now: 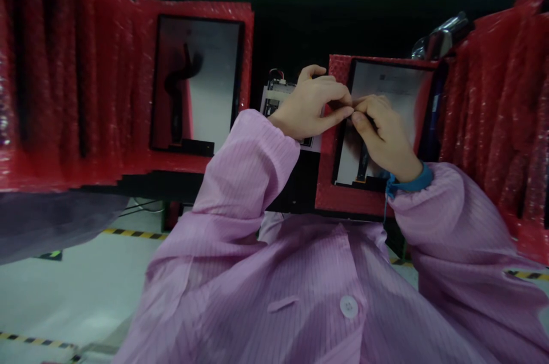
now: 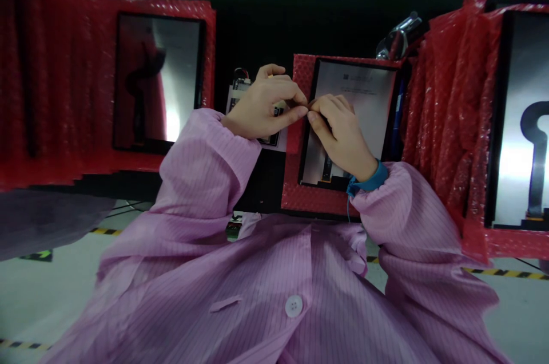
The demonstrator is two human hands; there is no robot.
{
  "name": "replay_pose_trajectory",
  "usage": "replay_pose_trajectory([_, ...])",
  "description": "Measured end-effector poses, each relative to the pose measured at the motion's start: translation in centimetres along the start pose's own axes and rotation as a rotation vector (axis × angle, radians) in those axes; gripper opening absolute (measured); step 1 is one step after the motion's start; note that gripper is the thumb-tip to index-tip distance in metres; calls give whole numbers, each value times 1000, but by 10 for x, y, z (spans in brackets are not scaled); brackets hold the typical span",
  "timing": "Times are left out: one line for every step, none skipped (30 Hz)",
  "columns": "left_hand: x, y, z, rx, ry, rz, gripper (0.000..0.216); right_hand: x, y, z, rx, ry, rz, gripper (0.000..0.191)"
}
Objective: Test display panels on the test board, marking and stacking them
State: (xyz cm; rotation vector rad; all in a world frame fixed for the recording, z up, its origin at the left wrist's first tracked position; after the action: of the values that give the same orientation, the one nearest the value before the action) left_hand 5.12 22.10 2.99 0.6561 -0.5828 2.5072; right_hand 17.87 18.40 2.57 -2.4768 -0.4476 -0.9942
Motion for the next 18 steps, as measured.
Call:
replay_pose_trajectory([-3,0,1,-22,-46,-35,23,0,0,-1,7,0,0,38])
replay_pose_trajectory([-5,1,1,-41,-96,-66,23,-1,0,-2,14,0,0,38])
replay_pose_trajectory([-7,1,0,-53,-142,-86,24,-1,0,-3,16,1,-1,38])
replay_pose_trajectory([-8,1,-1,-60,-181,-98,25,-1,1,-4,12,0,-4,38])
replay_pose_trajectory([-8,0,-1,-62,-214,-101,26,-2,1,-4,4,-3,-8,39])
replay_pose_trajectory([-7,0,0,-61,-240,-100,25,-1,2,-5,-7,-9,-12,40])
replay_pose_trajectory([-6,-1,1,-60,-260,-98,24,-1,2,-6,-16,-19,-15,41])
replay_pose_trajectory([-3,-1,5,-59,-278,-84,24,1,3,-6,-23,-34,-13,41])
replay_pose_trajectory([2,0,10,-60,-296,-46,25,3,5,-7,-28,-53,-5,41])
replay_pose_trajectory([10,3,17,-68,-313,21,27,6,6,-7,-35,-71,13,42])
replay_pose_trajectory([20,7,25,-82,-324,126,30,10,7,-6,-49,-86,36,42])
replay_pose_trajectory([32,16,35,-101,-333,266,33,14,9,-4,-67,-94,62,43])
replay_pose_trajectory([43,28,43,-107,-342,413,35,19,10,-2,-88,-93,91,43])
replay_pose_trajectory([51,43,49,-101,-351,546,36,24,11,1,-108,-82,121,44])
replay_pose_trajectory([53,58,53,-80,-376,639,34,28,12,3,-126,-64,150,43])
replay_pose_trajectory([49,69,51,-10,-414,642,30,33,13,5,-139,-41,177,43])
replay_pose_trajectory([39,78,48,40,-459,578,26,37,13,6,-150,-18,200,42])
replay_pose_trajectory([26,85,44,94,-529,477,25,41,14,7,-160,6,219,41])
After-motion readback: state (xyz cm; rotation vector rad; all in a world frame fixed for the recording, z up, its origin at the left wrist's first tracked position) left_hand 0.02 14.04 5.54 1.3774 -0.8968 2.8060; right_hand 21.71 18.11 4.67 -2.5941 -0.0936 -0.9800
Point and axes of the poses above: each hand's wrist, its own y-axis away from the middle knuckle, its own x-axis out of the back of the hand, z = x × y, the point moved 8 cm from there along -y, towards the middle knuckle, and after that the axes turned 5 degrees about y, right-handed, at the moved point
